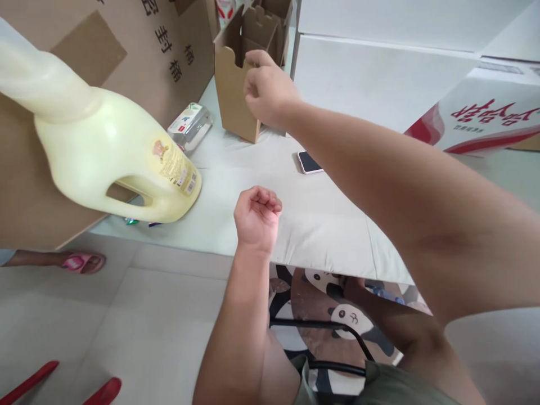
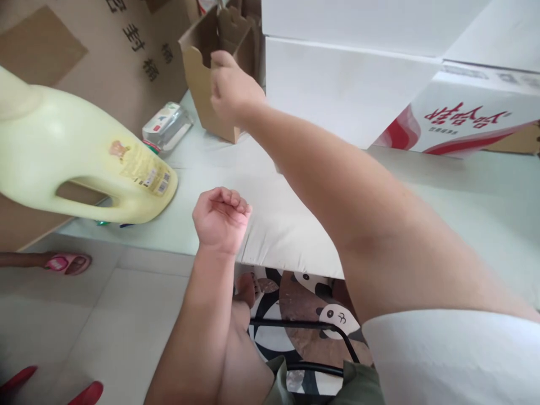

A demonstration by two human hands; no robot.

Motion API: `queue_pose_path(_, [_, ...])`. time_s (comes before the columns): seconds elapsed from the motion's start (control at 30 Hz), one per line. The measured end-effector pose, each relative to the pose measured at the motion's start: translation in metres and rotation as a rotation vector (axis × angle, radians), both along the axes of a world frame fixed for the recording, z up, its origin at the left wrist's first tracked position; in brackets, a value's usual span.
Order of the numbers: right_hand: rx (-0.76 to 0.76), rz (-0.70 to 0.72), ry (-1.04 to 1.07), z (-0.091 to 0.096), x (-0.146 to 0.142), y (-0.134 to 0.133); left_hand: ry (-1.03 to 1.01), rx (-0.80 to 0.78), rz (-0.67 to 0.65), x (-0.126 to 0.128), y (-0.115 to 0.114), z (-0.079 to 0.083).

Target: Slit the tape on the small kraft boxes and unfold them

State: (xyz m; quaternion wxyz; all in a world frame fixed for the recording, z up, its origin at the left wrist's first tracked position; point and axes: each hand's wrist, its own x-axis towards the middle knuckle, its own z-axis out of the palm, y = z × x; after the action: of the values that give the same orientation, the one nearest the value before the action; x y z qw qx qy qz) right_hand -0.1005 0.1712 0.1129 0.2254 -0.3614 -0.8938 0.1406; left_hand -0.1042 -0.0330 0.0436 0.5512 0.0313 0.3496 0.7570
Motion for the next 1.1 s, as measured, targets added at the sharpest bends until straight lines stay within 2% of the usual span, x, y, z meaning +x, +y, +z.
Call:
queue_pose_path(0.17, [-0.019, -0.063, -0.010, -0.007, 0.013, 0.001, -0.021, -0.018, 0.058, -0.006, -0.002, -0.001])
queue_pose_path(0.43, [0.115, 0.040, -0.055, -0.001, 0.042, -0.004, -0.004, -0.009, 0.096, 0.004, -0.001, 0.005])
queue_pose_path(0.57, [0.113, 0.104, -0.137, -0.005, 0.066, -0.011, 0.041, 0.009, 0.084, 0.009, 0.004, 0.004])
queue_pose_path(0.67, [0.086, 0.122, -0.095, -0.004, 0.077, -0.018, 0.058, 0.029, 0.076, 0.013, 0.007, 0.002])
queue_pose_path(0.77, [0.019, 0.067, -0.024, 0.004, 0.072, -0.022, 0.053, 0.028, 0.071, 0.017, 0.009, 0.004])
queue_pose_path(0.9, [-0.081, -0.030, -0.020, 0.012, 0.052, -0.020, 0.044, 0.021, 0.064, 0.017, 0.010, 0.008])
queue_pose_path(1.0, [-0.058, 0.021, -0.032, 0.014, 0.038, -0.022, 0.047, 0.030, 0.057, 0.011, 0.010, 0.008])
queue_pose_path(1.1, [0.028, 0.094, -0.070, 0.017, 0.027, -0.034, 0.039, 0.029, 0.056, 0.004, 0.009, 0.006])
